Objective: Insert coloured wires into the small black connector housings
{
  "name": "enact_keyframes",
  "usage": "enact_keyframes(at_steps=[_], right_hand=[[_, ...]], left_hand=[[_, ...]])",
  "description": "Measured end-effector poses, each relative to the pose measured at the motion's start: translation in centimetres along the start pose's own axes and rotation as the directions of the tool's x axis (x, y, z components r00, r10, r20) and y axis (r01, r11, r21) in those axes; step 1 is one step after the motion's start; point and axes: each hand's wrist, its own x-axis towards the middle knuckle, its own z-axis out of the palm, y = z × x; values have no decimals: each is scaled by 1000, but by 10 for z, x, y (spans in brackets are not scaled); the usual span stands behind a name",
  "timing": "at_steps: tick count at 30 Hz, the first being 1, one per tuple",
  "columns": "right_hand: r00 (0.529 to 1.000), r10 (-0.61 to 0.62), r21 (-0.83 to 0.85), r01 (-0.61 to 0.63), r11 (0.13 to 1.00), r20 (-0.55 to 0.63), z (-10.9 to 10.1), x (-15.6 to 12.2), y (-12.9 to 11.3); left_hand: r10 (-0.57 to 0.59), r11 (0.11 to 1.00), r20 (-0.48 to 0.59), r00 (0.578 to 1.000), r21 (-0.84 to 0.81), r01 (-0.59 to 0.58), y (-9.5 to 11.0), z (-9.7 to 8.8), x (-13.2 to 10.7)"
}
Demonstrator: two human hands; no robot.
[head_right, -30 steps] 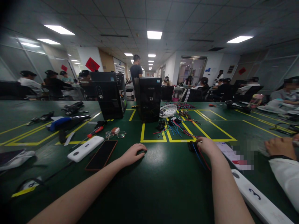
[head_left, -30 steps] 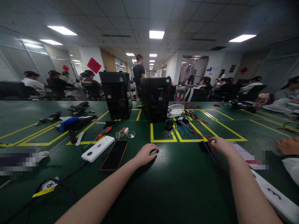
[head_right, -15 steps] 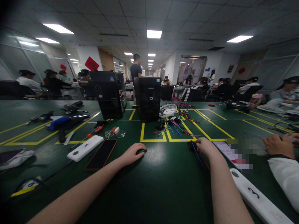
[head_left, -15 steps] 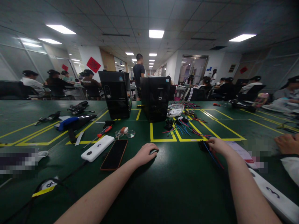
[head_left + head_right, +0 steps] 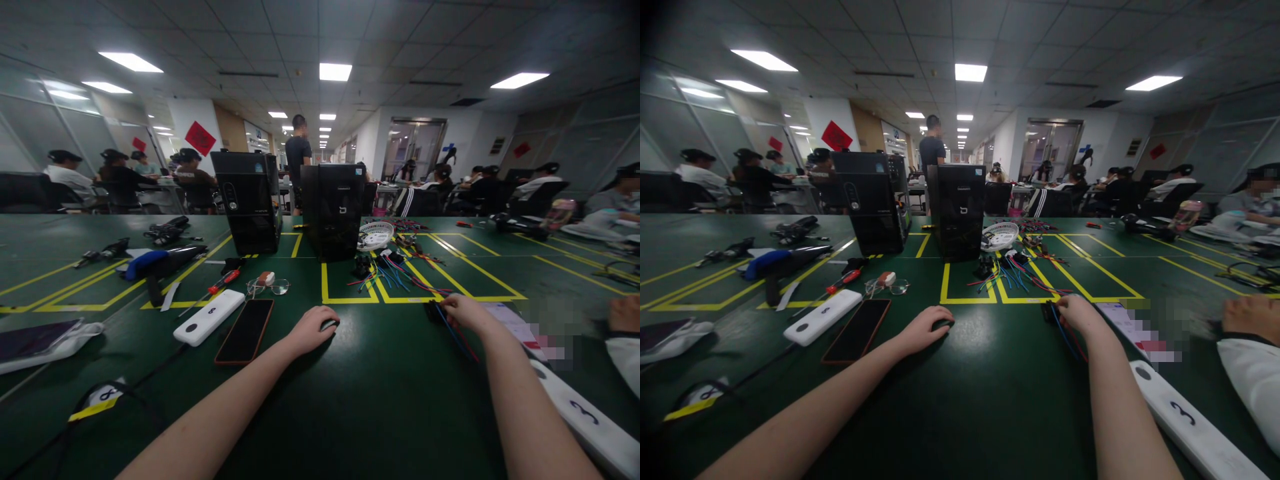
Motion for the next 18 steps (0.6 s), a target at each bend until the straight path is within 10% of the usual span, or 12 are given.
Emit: enact_keyframes(at_steps=[18], right_hand=[[998, 20, 18, -21, 1000, 61, -4, -5, -10]], left_hand=[[6, 1000, -10, 1000, -4, -6, -4, 2, 0]])
